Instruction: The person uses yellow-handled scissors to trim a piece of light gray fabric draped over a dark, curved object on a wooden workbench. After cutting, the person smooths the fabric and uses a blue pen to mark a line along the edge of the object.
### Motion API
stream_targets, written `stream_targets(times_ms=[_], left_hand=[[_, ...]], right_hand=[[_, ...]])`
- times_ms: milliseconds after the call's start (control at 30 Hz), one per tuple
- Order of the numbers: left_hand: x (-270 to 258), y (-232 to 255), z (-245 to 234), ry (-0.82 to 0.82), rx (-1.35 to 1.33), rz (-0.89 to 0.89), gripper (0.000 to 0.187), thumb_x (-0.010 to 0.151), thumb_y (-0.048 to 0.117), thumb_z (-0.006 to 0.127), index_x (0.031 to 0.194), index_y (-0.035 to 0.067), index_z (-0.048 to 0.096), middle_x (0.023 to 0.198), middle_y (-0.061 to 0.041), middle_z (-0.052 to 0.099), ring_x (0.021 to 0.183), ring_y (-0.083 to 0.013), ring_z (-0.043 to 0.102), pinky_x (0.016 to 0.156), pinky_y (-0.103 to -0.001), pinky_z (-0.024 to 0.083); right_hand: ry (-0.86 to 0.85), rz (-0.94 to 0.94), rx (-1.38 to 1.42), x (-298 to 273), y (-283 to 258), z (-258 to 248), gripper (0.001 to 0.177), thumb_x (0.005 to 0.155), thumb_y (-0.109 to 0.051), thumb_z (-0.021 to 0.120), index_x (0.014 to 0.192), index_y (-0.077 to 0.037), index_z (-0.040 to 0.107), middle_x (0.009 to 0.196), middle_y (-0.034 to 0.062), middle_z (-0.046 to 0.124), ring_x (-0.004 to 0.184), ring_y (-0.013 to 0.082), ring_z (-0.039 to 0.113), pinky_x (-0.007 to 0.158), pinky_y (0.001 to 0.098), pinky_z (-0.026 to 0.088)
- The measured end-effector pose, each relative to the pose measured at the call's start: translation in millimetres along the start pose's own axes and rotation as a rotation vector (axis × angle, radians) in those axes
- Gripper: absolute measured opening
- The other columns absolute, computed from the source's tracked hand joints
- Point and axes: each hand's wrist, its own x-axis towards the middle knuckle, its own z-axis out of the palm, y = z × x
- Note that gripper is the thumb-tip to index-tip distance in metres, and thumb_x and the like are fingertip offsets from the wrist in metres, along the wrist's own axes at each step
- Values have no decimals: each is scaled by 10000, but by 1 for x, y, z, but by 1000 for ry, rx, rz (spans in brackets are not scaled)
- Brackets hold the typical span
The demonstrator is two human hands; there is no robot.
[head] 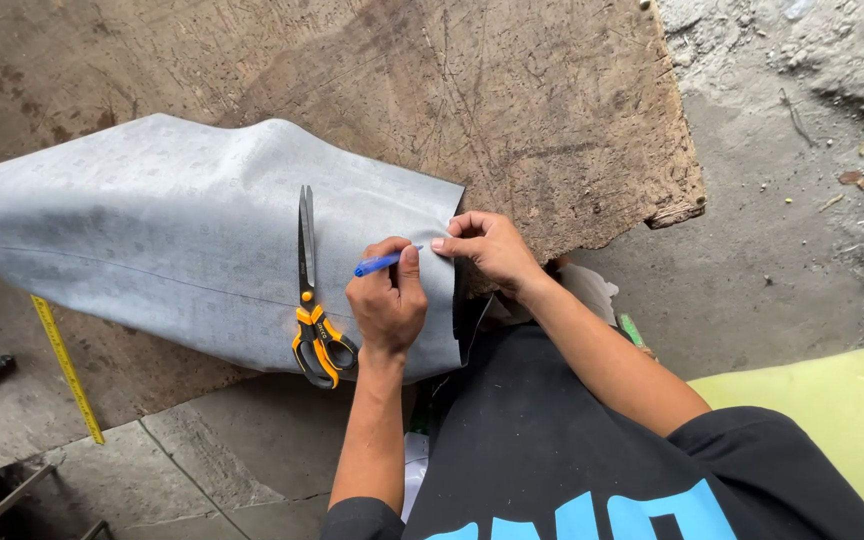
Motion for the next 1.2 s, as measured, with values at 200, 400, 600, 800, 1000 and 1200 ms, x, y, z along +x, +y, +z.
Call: stream_targets(times_ms=[200, 400, 600, 800, 1000, 1200], left_hand=[[10, 7, -1, -82, 80, -16, 145, 1065, 168, 630, 988, 61, 693, 740, -129, 677, 610, -334, 682, 550, -377, 523], [15, 12, -2, -167, 103, -48, 154, 1066, 188, 630, 974, 80, 690, 693, -120, 671, 593, -335, 687, 529, -392, 520], [20, 10, -5, -217, 89, -59, 160, 1064, 209, 635, 966, 102, 703, 659, -79, 655, 538, -259, 648, 506, -351, 495], [24, 16, -5, -245, 69, -72, 146, 1045, 187, 658, 943, 94, 707, 636, -95, 648, 512, -262, 635, 483, -351, 483], [26, 17, -6, -273, 33, -77, 152, 1048, 179, 646, 943, 95, 717, 598, -67, 618, 475, -214, 593, 468, -322, 451], [27, 21, -9, -293, 6, -83, 135, 1029, 160, 664, 935, 92, 733, 578, -55, 605, 466, -202, 589, 470, -311, 450]], right_hand=[[-15, -6, 6, -9, -13, 0, 336, 677, -185, 967, 905, -38, 769, 1195, 153, 699, 1062, 225, 658, 892, 329, 546], [-48, -33, -44, -10, -16, -1, 320, 689, -185, 962, 911, -38, 784, 1222, 183, 701, 1105, 262, 672, 935, 376, 556], [-45, -72, -69, -3, -7, 0, 310, 693, -201, 959, 900, -44, 791, 1214, 207, 693, 1133, 300, 661, 961, 406, 546], [-41, -78, -96, 1, 0, 1, 307, 692, -224, 966, 897, -66, 801, 1210, 190, 701, 1137, 295, 670, 971, 409, 545], [-43, -97, -133, 6, 7, 0, 302, 691, -244, 963, 898, -87, 808, 1192, 175, 712, 1132, 300, 678, 973, 415, 540], [-31, -103, -156, -1, -5, 0, 289, 706, -251, 949, 905, -93, 811, 1201, 167, 717, 1137, 302, 686, 975, 413, 542]])
